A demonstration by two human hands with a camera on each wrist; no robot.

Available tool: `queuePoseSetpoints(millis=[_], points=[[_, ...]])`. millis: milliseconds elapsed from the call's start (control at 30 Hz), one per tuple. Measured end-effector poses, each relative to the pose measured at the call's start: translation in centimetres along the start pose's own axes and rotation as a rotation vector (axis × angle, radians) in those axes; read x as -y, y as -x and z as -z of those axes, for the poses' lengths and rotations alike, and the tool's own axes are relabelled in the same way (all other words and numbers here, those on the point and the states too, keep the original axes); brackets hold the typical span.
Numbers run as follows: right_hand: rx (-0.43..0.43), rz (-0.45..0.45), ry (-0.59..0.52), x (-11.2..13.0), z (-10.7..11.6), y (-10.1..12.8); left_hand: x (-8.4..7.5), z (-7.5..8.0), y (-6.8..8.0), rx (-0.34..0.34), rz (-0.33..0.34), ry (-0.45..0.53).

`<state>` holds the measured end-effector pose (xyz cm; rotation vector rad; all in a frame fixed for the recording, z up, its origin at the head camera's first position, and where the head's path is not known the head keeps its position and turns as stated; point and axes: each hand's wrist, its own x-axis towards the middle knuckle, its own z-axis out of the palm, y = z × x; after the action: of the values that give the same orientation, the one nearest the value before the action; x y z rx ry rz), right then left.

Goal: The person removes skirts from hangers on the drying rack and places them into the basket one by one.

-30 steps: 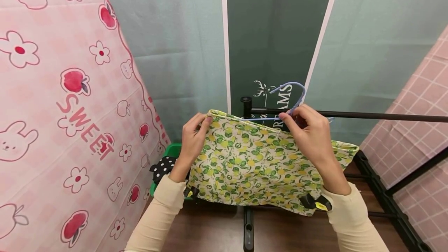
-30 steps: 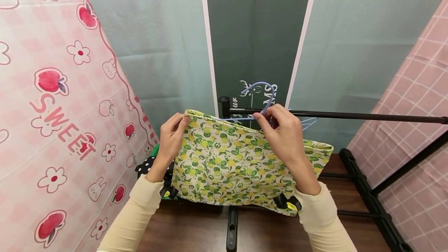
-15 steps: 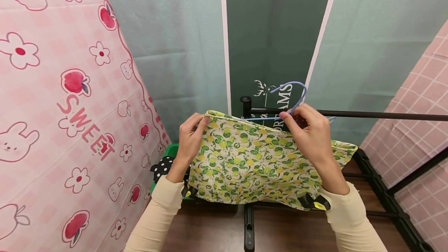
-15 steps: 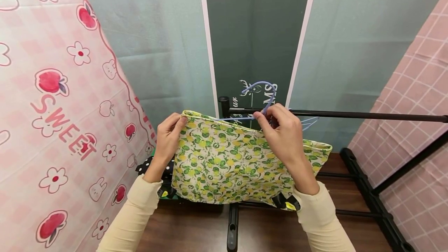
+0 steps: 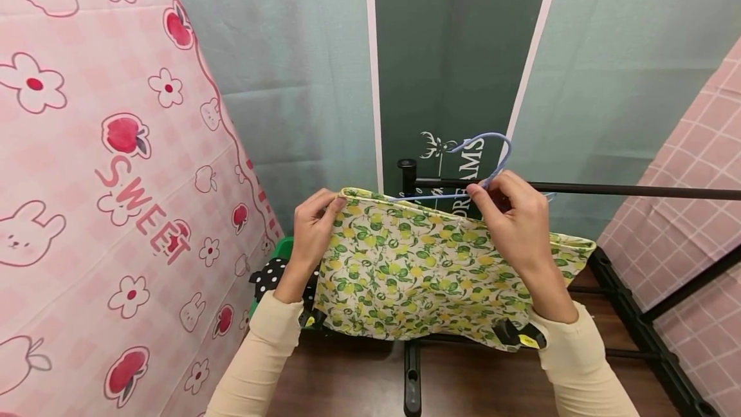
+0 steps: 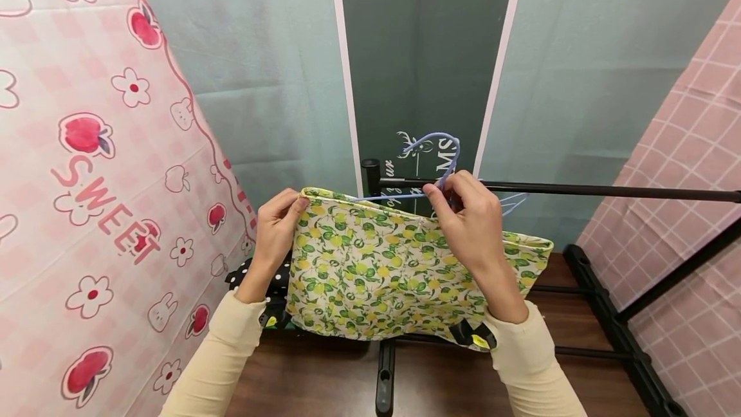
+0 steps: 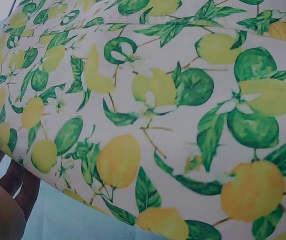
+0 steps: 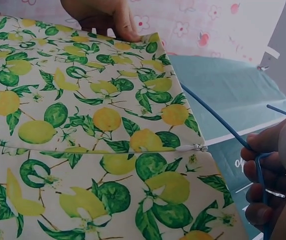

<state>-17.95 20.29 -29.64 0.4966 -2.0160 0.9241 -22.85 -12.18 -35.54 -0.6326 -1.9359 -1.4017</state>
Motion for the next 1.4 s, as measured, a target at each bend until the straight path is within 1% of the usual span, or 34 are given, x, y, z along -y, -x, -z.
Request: queuePoseSetpoints(millis=[33,200,367,500,633,733,833,1133,1400], points=[[-0.002,0.002,-0.004,0.0,0.0,0.0,0.5,0.0,0.1,-0.002,0.010,-0.011],[0.005,0.003,-0.013,-0.2,-0.1,-0.1,0.5,0.1,0.4,0.005,0.068,-0.095],[0.005,-0.007,-0.034,-0.4,-0.1,-0.2,0.3,0.1,0.6,0.017,0.071,-0.152],[0.011,-0.004,-0.037,-0.5,-0.1,-0.3,0.5,0.1,0.7,0.018,0.043,-0.174],[0.013,-0.004,-0.037,-0.7,0.0,-0.4,0.8,0.1,0.7,0.026,-0.030,-0.197],[0.015,-0.013,-0.042,-0.7,0.1,-0.4,0.9,0.2,0.7,0.016,-0.090,-0.208],[0.019,-0.018,-0.047,-0.8,0.1,-0.5,0.9,0.2,0.6,-0.001,-0.123,-0.211],[0.003,-0.027,-0.090,-1.1,0.5,-0.8,0.8,0.1,0.6,-0.032,-0.100,-0.198],[-0.014,-0.032,-0.095,-1.5,0.8,-1.0,0.7,-0.6,0.7,-0.065,-0.108,-0.194]])
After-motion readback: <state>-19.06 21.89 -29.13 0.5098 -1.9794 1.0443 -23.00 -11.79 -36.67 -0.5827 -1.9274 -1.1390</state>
